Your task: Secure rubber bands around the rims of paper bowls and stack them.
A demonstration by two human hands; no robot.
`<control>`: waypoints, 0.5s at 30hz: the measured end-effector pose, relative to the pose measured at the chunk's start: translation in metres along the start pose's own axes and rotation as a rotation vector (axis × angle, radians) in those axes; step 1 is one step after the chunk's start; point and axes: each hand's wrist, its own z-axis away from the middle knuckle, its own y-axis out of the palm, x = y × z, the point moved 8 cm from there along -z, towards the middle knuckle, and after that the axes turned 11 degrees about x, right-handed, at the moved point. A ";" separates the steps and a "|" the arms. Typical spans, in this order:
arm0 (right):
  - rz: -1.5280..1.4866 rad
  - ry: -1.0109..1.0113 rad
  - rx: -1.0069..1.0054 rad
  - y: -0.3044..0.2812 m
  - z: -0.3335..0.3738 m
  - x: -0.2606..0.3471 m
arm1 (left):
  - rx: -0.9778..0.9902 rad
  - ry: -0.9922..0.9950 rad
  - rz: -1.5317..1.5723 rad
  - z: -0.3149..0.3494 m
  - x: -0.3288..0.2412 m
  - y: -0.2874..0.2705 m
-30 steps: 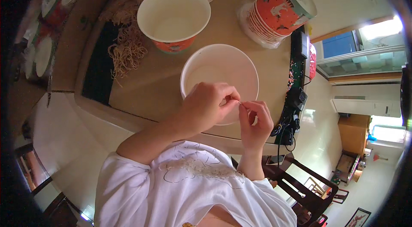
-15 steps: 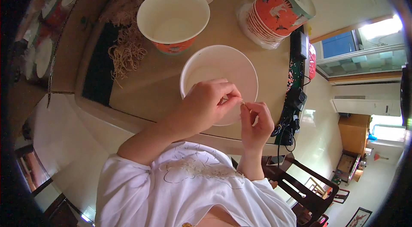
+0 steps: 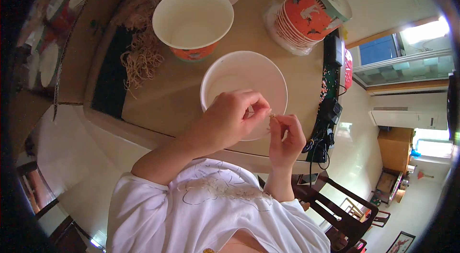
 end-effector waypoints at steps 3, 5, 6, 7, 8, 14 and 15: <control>0.002 0.009 0.002 0.001 0.000 0.001 | 0.011 0.051 -0.021 -0.002 -0.005 0.002; 0.002 0.010 0.004 0.001 0.001 0.002 | -0.026 0.041 -0.073 -0.003 -0.006 0.000; 0.002 0.010 0.005 0.000 0.001 0.002 | -0.027 0.040 -0.073 -0.004 -0.005 0.002; 0.013 -0.003 0.017 0.001 0.001 0.004 | -0.071 0.065 -0.123 -0.003 -0.005 0.001; 0.024 -0.015 0.030 0.001 0.001 0.006 | -0.114 0.089 -0.174 -0.002 -0.007 -0.001; -0.023 -0.016 0.014 0.000 0.004 0.006 | -0.159 0.125 -0.311 -0.001 -0.012 0.002; -0.023 -0.016 0.015 -0.002 0.004 0.006 | -0.159 0.124 -0.311 -0.001 -0.012 0.001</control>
